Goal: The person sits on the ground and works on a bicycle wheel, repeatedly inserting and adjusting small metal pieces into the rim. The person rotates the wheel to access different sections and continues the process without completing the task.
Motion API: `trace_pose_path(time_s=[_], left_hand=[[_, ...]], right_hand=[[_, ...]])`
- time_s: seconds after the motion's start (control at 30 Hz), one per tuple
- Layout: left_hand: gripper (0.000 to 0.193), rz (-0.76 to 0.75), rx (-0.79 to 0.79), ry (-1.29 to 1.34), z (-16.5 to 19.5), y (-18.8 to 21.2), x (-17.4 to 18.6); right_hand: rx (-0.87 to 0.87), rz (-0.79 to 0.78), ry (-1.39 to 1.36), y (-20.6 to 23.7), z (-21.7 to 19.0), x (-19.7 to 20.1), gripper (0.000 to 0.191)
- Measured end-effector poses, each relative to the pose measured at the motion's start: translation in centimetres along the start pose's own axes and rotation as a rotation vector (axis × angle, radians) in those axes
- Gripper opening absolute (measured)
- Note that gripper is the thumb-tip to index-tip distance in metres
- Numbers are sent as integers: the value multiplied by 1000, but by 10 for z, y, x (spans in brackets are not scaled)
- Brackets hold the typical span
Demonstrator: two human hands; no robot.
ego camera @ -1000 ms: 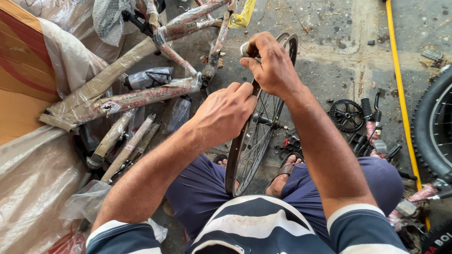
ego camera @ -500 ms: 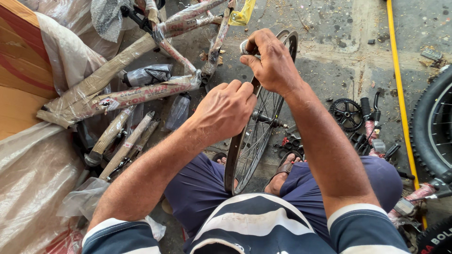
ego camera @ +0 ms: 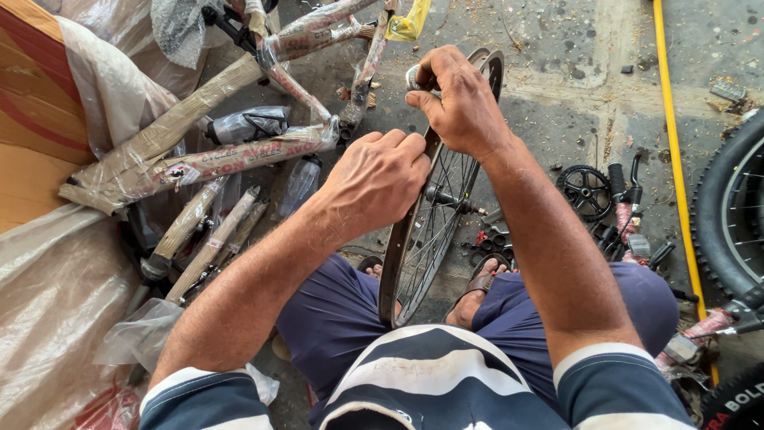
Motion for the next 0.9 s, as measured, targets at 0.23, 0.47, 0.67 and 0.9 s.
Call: trace_pose_path(time_s=[0.23,0.47,0.67,0.9], left_hand=[[10,-5,-10,-29,1,0,0],[10,43,-21,-6,2,-3,2],[10,70,-23,30,3,-3,4],[10,29,-16,14,2,-5,0]], right_hand=[[-15,-8,-40,2,1,2,27],[-10,4,-36,1,0,6,27],[-4,19,-10,2,2,6,26],[-8,9,-17,2,5,5,26]])
Point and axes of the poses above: each hand's wrist, its own y-axis away from the middle knuckle, its own x-axis out of the back of the hand, z = x × y, the point moved 7 cm from there along -y, towards the middle knuckle, and after that the axes turned 13 degrees about -x, right-handed, at the moved point
